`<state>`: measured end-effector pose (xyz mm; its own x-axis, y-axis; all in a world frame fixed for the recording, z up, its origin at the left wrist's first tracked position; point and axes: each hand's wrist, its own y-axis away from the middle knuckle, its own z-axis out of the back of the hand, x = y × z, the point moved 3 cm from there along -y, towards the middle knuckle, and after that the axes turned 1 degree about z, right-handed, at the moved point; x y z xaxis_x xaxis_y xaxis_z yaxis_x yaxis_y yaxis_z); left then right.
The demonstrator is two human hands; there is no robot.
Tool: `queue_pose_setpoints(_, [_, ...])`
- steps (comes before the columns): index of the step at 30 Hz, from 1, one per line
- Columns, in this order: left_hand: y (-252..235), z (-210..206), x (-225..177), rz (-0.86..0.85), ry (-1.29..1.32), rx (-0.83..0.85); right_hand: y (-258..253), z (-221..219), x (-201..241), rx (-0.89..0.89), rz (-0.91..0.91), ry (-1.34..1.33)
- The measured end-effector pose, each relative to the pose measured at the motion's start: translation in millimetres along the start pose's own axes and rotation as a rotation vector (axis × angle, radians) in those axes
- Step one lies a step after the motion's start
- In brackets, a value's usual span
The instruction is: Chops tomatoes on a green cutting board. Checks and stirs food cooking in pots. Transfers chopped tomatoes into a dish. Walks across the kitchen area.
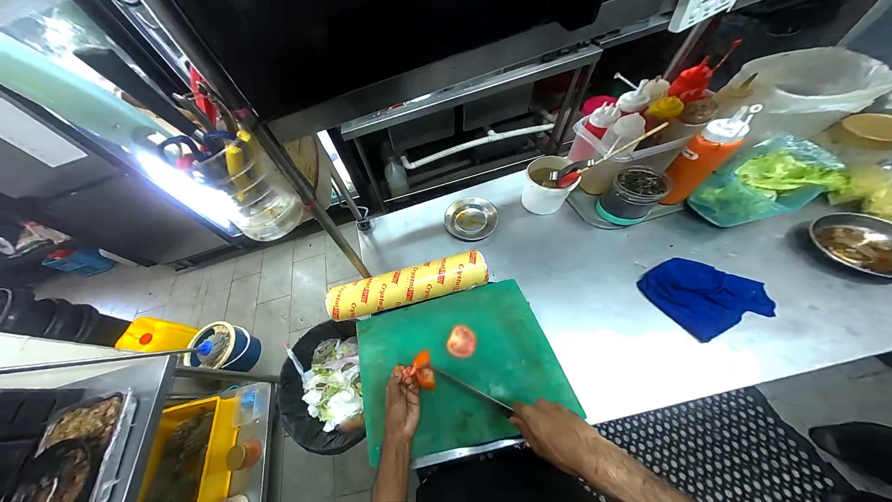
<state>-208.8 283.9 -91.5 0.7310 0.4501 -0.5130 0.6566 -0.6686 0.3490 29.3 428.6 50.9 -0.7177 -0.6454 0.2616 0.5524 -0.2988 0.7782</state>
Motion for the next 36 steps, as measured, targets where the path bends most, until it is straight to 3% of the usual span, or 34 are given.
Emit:
queue_pose_setpoints(2, [-5.4,-12.4,-17.3,-0.028,-0.379,0.067,0.5,-0.6,-9.6,-0.017,0.002,-0.007])
queue_pose_setpoints(6, [-7.5,-27.9,-47.6,-0.218,-1.386,0.236,16.4,-1.8,-23.4,-0.059,0.007,-0.077])
queue_pose_setpoints(8, [2.1,-31.7,-55.8,-0.319,-1.625,0.211,25.0,1.8,-15.9,-0.074,0.032,-0.119])
queue_pose_setpoints(13, [30.4,-19.7,-54.3,-0.29,-1.628,-0.111,9.7,0.9,37.7,-0.089,0.063,-0.179])
queue_pose_setpoints(16, [45.3,2.1,-43.4,-0.297,-1.683,-0.212,-12.6,-9.2,68.5,-0.07,0.082,-0.152])
queue_pose_setpoints(25, [60.7,24.7,-34.8,-0.372,-1.839,-0.17,-40.2,-42.2,96.5,-0.013,0.059,0.039])
queue_pose_setpoints(30, [56.5,21.3,-32.8,-0.393,-1.896,-0.167,-47.0,-66.8,59.3,0.005,0.062,0.078])
queue_pose_setpoints(36, [50.5,30.6,-55.4,-0.382,-1.943,-0.124,-3.6,-77.9,-52.3,0.05,0.059,0.128])
